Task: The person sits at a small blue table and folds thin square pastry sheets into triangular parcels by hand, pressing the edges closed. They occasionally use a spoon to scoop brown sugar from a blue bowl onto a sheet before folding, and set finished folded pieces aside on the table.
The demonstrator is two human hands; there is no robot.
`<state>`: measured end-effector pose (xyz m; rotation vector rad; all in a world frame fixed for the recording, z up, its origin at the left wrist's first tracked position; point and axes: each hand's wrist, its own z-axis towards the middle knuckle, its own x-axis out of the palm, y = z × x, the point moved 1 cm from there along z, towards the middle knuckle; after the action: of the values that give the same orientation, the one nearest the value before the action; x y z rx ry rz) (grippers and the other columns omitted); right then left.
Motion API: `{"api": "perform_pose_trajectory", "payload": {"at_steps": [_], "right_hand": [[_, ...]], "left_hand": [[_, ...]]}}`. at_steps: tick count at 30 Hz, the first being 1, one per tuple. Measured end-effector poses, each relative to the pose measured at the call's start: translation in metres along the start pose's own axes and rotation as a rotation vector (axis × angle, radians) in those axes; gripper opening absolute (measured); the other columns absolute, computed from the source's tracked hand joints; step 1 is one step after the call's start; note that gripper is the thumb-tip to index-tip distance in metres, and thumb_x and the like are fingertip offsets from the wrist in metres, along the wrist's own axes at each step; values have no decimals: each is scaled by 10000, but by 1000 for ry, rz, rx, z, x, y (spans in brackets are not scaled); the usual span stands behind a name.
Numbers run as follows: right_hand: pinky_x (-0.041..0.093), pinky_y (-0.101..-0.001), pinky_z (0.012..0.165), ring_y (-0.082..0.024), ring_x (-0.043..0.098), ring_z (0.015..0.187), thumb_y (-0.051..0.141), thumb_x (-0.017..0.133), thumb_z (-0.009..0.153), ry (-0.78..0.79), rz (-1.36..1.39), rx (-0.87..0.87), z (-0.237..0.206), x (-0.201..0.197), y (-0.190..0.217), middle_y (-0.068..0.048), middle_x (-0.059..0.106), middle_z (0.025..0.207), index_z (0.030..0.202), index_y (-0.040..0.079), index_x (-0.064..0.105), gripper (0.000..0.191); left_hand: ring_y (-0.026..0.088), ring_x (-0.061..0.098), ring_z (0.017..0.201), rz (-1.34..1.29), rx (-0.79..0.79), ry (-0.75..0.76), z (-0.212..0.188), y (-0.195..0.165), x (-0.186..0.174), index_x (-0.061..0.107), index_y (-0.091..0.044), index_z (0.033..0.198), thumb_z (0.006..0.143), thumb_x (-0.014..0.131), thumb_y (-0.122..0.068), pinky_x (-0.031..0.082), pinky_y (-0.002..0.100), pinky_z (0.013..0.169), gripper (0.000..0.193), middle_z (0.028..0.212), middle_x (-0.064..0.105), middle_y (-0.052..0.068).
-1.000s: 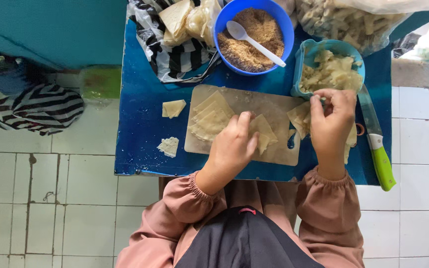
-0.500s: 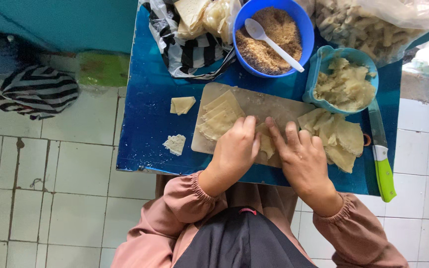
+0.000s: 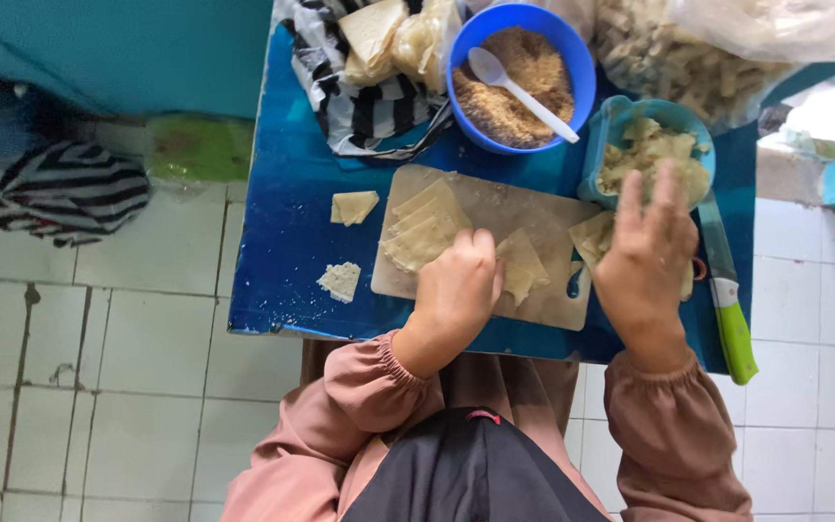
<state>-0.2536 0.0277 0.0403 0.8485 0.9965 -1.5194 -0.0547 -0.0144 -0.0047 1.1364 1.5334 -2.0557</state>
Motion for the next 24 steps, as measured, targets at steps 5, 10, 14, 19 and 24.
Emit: {"api": "perform_pose_trajectory", "payload": {"at_steps": [5,10,14,19,24], "right_hand": [[363,-516,1141,-414,478,1386,11,665,911,-73,-26,-92,0,-14,6,-220,511,1528,1231,107,614,337],[472,-458,1101,-394,582,1290,-28,650,979,-117,487,-40,33,-12,14,-212,601,1309,1242,7,600,270],[512,-349,738,-276,651,831,52,702,1031,-40,755,122,80,18,24,-196,648,1035,1312,-34,606,309],[430,-262,554,-70,558,652,45,690,1033,5,949,292,100,14,22,-24,619,778,1176,4,681,149],[450,-225,616,-39,581,724,6,660,1075,-30,807,300,83,-33,-3,-12,657,860,1176,6,720,117]], "left_hand": [[350,712,750,13,24,-22,1,2,1,559,-42,954,919,687,-229,570,440,583,228,911,646,155],[362,710,771,-15,21,-8,-1,1,2,556,-45,956,946,659,-191,573,446,603,179,926,647,158],[393,700,785,-89,45,18,-1,3,-5,543,-32,962,897,661,-160,573,466,627,186,934,636,179],[412,691,788,-128,53,23,-1,0,-12,526,-35,980,913,653,-136,566,484,626,175,944,629,183],[419,687,790,-164,65,37,-1,-1,-12,522,-37,1018,912,631,-103,564,483,615,166,976,612,188]]}}
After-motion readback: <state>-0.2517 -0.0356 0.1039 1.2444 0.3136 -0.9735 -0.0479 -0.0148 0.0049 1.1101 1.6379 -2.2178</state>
